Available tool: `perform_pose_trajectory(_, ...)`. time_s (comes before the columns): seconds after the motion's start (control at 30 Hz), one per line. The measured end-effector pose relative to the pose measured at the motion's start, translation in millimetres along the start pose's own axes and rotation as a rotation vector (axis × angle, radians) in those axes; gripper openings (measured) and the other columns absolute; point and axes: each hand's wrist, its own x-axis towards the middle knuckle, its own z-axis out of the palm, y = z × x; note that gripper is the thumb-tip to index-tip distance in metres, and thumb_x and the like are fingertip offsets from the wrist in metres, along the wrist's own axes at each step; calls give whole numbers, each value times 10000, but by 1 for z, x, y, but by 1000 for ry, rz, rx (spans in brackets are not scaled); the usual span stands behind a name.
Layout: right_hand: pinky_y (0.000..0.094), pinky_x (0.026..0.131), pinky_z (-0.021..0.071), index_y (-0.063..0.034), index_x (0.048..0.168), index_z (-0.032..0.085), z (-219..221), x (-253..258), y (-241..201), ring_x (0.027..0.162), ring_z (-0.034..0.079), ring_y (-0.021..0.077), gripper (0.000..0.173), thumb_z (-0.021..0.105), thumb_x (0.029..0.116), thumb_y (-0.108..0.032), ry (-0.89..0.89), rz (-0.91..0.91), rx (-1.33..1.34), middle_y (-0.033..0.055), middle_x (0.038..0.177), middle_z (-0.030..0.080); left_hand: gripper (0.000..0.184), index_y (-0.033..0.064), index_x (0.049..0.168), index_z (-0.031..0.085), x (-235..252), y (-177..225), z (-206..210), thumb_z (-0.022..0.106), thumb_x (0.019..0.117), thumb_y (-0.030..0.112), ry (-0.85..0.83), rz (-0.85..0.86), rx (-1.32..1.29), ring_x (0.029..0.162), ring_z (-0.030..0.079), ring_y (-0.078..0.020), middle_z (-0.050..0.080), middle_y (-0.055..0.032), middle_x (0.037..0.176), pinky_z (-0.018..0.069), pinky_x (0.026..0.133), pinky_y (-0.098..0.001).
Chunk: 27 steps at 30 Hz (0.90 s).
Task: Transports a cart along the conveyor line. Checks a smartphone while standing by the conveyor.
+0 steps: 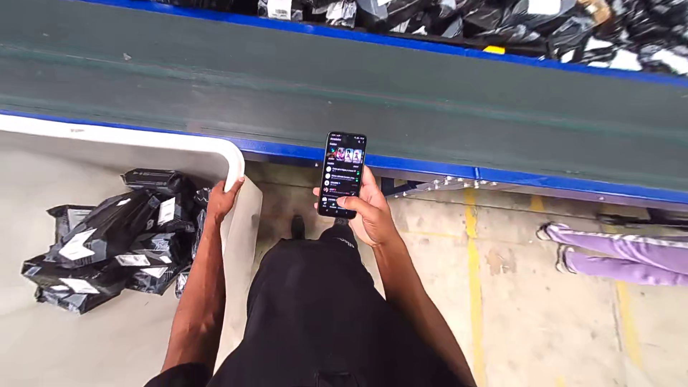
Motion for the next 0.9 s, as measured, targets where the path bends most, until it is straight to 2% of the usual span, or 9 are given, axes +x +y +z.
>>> perform_pose_trajectory(0.13, 656, 973, 560, -77, 1586, 68, 0, 0, -1, 1204, 601, 530, 1002, 661, 821, 182, 7, -4, -45, 341, 1367, 527, 832, 68, 1179, 688, 3, -1, 0, 571, 838, 817, 6, 0, -1, 1026, 692, -310, 713, -178, 1063, 536, 934, -585)
perform_pose_trajectory(0.23, 628, 941, 593, -78, 1572, 102, 4, 1, -1, 1161, 636, 513, 1029, 732, 799, 175, 59, -4, -89, 322, 1324, 566, 822, 65, 1161, 691, 4, -3, 1, 577, 839, 813, 10, 6, -10, 1003, 697, -298, 715, -167, 1046, 543, 921, -577)
perform_pose_trajectory(0.37, 623, 917, 607, -74, 1572, 102, 5, 1, 1, 1143, 646, 514, 1021, 726, 805, 182, 71, -5, -97, 318, 1318, 568, 826, 70, 1179, 688, 4, -3, 1, 580, 835, 814, 12, 2, -14, 1020, 695, -291, 715, -166, 1056, 537, 932, -572)
perform_pose_trajectory(0.6, 675, 960, 553, -74, 1593, 78, 2, 0, 0, 1202, 595, 539, 817, 554, 945, 72, 19, -1, -39, 346, 1387, 505, 813, 79, 1186, 690, 4, -3, 0, 574, 845, 808, 11, 14, 6, 1020, 699, -296, 718, -166, 1058, 540, 934, -582)
perform_pose_trajectory(0.67, 688, 954, 547, -82, 1594, 103, 2, 0, 0, 1203, 590, 547, 720, 497, 1000, 15, 26, 6, -15, 347, 1389, 502, 814, 78, 1183, 690, 4, -4, 1, 576, 843, 809, 13, 14, 2, 1013, 701, -293, 720, -162, 1052, 543, 931, -579)
perform_pose_trajectory(0.77, 693, 954, 541, -96, 1586, 188, 2, 1, -1, 1201, 598, 530, 513, 374, 1111, -153, 56, 24, 10, 332, 1373, 524, 808, 81, 1183, 690, 4, -3, 0, 576, 845, 806, 12, 12, -1, 1005, 703, -287, 720, -161, 1046, 545, 928, -574)
perform_pose_trajectory(0.8, 696, 954, 538, -94, 1582, 201, 2, 1, -1, 1200, 599, 526, 491, 347, 1117, -154, 60, 29, 21, 328, 1371, 526, 806, 83, 1181, 690, 4, -3, 0, 578, 844, 806, 13, 10, 0, 1003, 702, -287, 719, -160, 1045, 545, 926, -573)
perform_pose_trajectory(0.83, 705, 955, 531, -81, 1578, 202, 0, 1, 0, 1202, 595, 529, 511, 356, 1091, -85, 56, 27, 38, 333, 1372, 522, 809, 80, 1178, 690, 4, -3, 1, 580, 841, 808, 15, 10, -3, 1001, 702, -288, 719, -163, 1043, 546, 923, -573)
perform_pose_trajectory(0.9, 714, 973, 510, -49, 1571, 158, -3, 0, 2, 1223, 574, 537, 715, 403, 920, 116, 23, 11, 54, 344, 1397, 493, 815, 83, 1178, 690, 4, -3, 1, 582, 835, 814, 14, 7, -8, 1002, 701, -286, 718, -161, 1045, 548, 918, -568)
